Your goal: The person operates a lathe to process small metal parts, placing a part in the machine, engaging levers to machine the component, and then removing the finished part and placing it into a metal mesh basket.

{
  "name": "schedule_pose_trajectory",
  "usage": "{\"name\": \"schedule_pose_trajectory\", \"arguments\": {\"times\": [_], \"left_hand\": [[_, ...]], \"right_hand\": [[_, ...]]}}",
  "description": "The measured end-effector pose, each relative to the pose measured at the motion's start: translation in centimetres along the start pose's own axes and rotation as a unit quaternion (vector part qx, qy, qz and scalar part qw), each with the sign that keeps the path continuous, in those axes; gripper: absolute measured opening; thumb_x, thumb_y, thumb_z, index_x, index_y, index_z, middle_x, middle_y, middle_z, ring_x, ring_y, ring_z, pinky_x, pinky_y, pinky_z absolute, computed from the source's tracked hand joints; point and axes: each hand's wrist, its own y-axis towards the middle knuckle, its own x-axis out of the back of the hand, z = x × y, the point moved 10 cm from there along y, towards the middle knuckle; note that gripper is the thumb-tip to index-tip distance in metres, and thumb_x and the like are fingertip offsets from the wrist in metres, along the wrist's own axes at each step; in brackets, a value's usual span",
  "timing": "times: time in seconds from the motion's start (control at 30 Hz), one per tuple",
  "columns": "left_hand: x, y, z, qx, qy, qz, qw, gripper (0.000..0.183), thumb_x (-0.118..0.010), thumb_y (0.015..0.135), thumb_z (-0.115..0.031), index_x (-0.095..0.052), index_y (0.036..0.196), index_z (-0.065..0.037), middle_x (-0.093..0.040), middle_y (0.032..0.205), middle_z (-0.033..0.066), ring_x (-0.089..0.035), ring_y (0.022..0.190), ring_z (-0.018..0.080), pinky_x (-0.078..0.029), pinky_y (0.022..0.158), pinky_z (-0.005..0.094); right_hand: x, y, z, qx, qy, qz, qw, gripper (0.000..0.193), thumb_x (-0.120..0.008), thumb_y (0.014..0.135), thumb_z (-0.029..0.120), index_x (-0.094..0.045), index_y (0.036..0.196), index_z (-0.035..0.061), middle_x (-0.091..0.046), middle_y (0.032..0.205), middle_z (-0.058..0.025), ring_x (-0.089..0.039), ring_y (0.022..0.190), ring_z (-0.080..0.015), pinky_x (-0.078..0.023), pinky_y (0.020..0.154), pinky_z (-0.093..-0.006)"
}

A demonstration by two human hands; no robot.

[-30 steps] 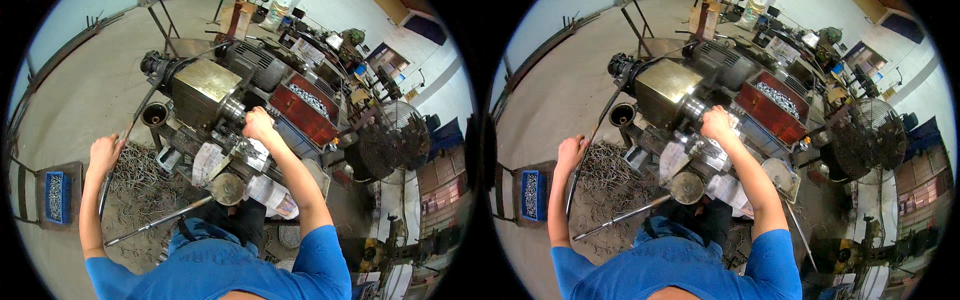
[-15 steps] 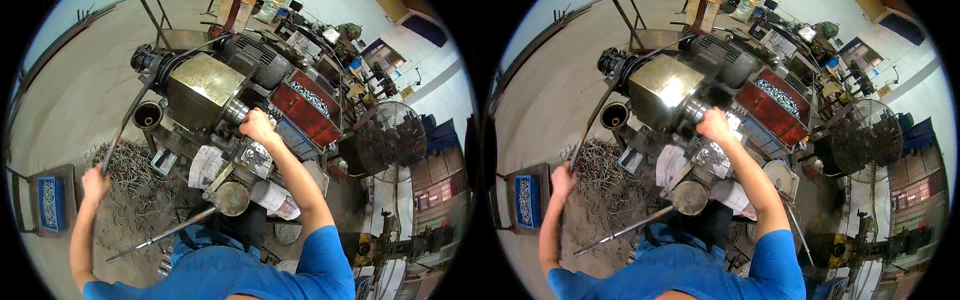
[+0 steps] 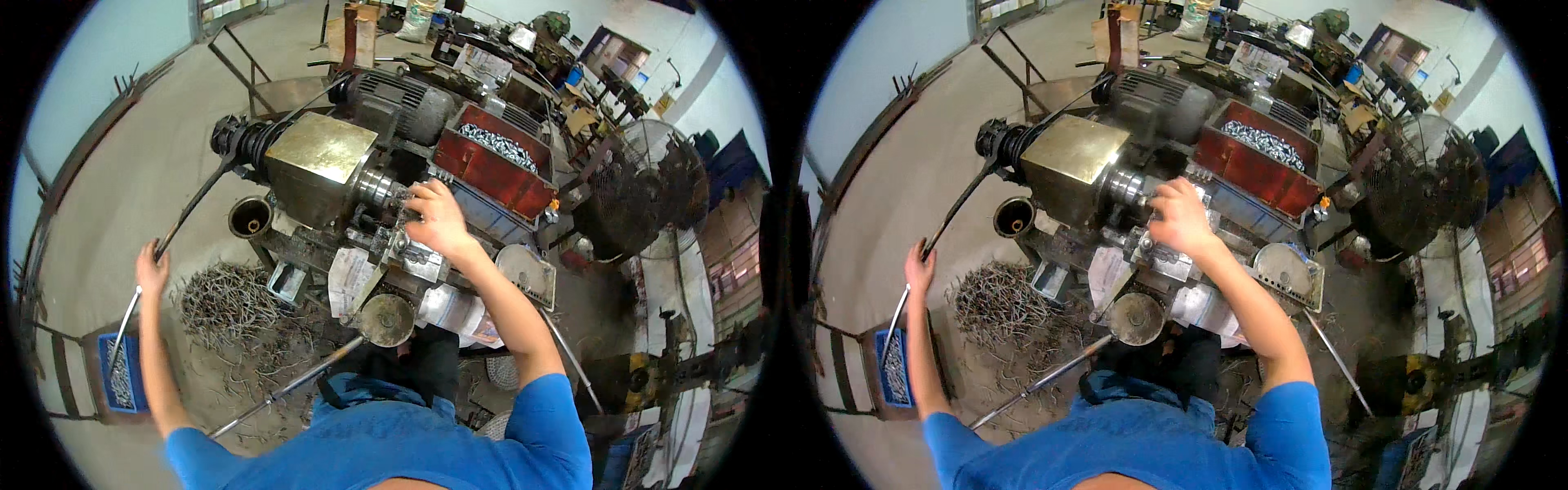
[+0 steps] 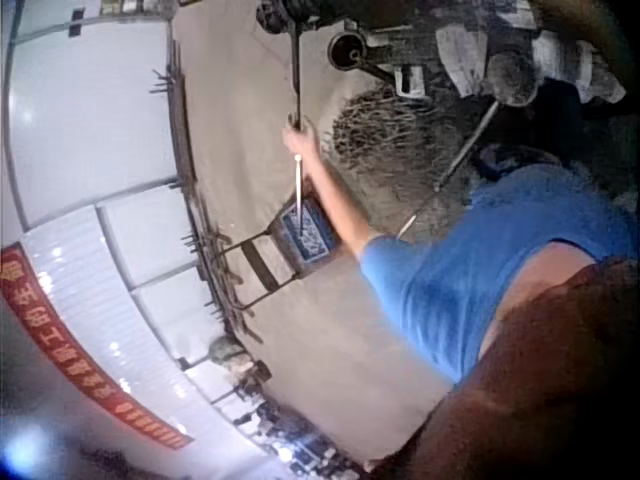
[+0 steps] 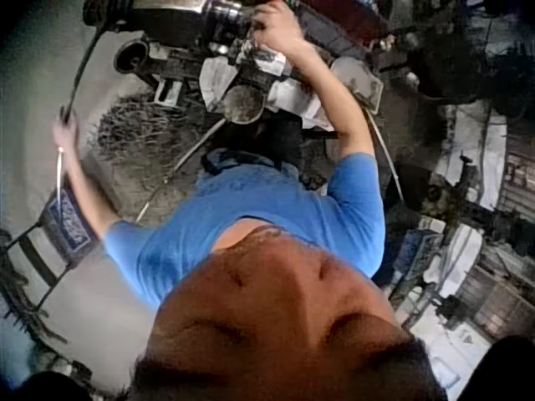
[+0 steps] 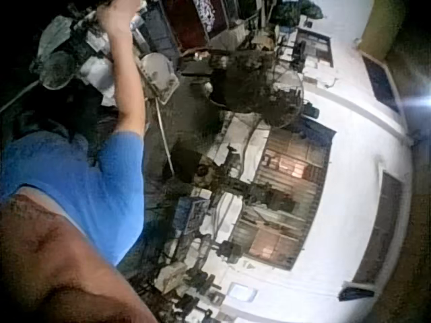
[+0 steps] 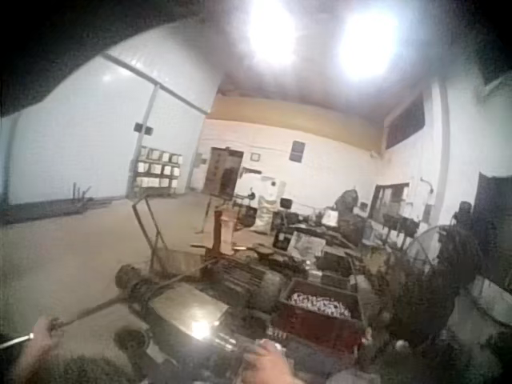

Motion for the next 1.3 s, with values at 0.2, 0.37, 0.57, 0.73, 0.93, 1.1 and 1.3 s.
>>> {"name": "schedule_pose_trajectory", "arguments": {"times": [0.2, 0.37, 0.57, 0.73, 0.93, 1.1, 1.3], "left_hand": [[-22.6, -13.6, -6.8, 0.175, -0.178, 0.332, 0.909, 0.049, -0.070, 0.071, -0.029, -0.055, 0.105, 0.003, -0.064, 0.087, 0.0214, -0.062, 0.081, 0.0354, -0.048, 0.071, 0.0431], [-29.0, -17.2, -14.7, -0.053, 0.079, 0.444, 0.891, 0.034, -0.066, 0.072, -0.025, -0.061, 0.098, -0.004, -0.064, 0.093, 0.0177, -0.062, 0.086, 0.0341, -0.050, 0.074, 0.0420], [-27.5, -12.4, -16.2, -0.180, 0.159, 0.451, 0.860, 0.027, -0.066, 0.069, -0.026, -0.062, 0.092, -0.011, -0.065, 0.091, 0.0129, -0.063, 0.084, 0.0302, -0.051, 0.069, 0.0422], [-22.7, -13.2, -11.8, -0.031, 0.110, 0.420, 0.900, 0.039, -0.067, 0.070, -0.034, -0.062, 0.102, -0.012, -0.065, 0.090, 0.0136, -0.062, 0.087, 0.0311, -0.050, 0.074, 0.0424], [-20.2, -24.3, 2.1, 0.143, 0.053, 0.538, 0.829, 0.030, -0.064, 0.072, -0.031, -0.065, 0.090, -0.007, -0.066, 0.080, 0.0158, -0.065, 0.074, 0.0299, -0.051, 0.069, 0.0415], [-18.3, -31.7, 3.9, 0.298, -0.096, 0.600, 0.736, 0.024, -0.061, 0.076, -0.016, -0.062, 0.087, 0.005, -0.060, 0.058, 0.0114, -0.059, 0.042, 0.0216, -0.047, 0.039, 0.0312], [-19.2, -28.3, 0.9, 0.270, -0.141, 0.572, 0.762, 0.025, -0.062, 0.073, -0.012, -0.062, 0.091, 0.004, -0.060, 0.058, 0.0100, -0.059, 0.043, 0.0187, -0.047, 0.039, 0.0306]], "right_hand": [[8.5, -13.7, -4.4, -0.149, -0.032, 0.013, 0.988, 0.031, -0.062, 0.053, 0.011, -0.065, 0.083, 0.0026, -0.061, 0.100, -0.0133, -0.053, 0.095, -0.0326, -0.045, 0.082, -0.0407], [13.8, -28.4, -7.7, -0.348, -0.071, 0.020, 0.935, 0.032, -0.060, 0.053, 0.011, -0.066, 0.082, 0.0005, -0.064, 0.096, -0.0142, -0.056, 0.090, -0.0338, -0.046, 0.083, -0.0391], [19.4, -42.6, -12.1, -0.462, -0.231, 0.068, 0.854, 0.048, -0.059, 0.053, 0.012, -0.064, 0.100, 0.0040, -0.063, 0.100, -0.0148, -0.055, 0.097, -0.0339, -0.043, 0.088, -0.0390], [21.7, -62.1, -16.2, -0.668, -0.320, 0.199, 0.642, 0.040, -0.062, 0.058, 0.014, -0.058, 0.096, 0.0038, -0.062, 0.097, -0.0167, -0.056, 0.096, -0.0345, -0.043, 0.086, -0.0412], [19.7, -63.7, -11.9, -0.671, -0.345, 0.159, 0.637, 0.027, -0.060, 0.059, 0.016, -0.056, 0.083, 0.0034, -0.062, 0.078, -0.0177, -0.060, 0.074, -0.0368, -0.048, 0.068, -0.0450], [14.1, -63.1, -0.3, -0.708, -0.259, 0.118, 0.647, 0.035, -0.063, 0.054, 0.025, -0.055, 0.082, 0.0052, -0.060, 0.069, -0.0204, -0.059, 0.069, -0.0414, -0.047, 0.063, -0.0486], [10.9, -52.9, 7.2, -0.728, -0.167, 0.012, 0.665, 0.034, -0.058, 0.057, 0.025, -0.055, 0.082, 0.0022, -0.058, 0.069, -0.0246, -0.057, 0.067, -0.0431, -0.044, 0.061, -0.0495]]}}
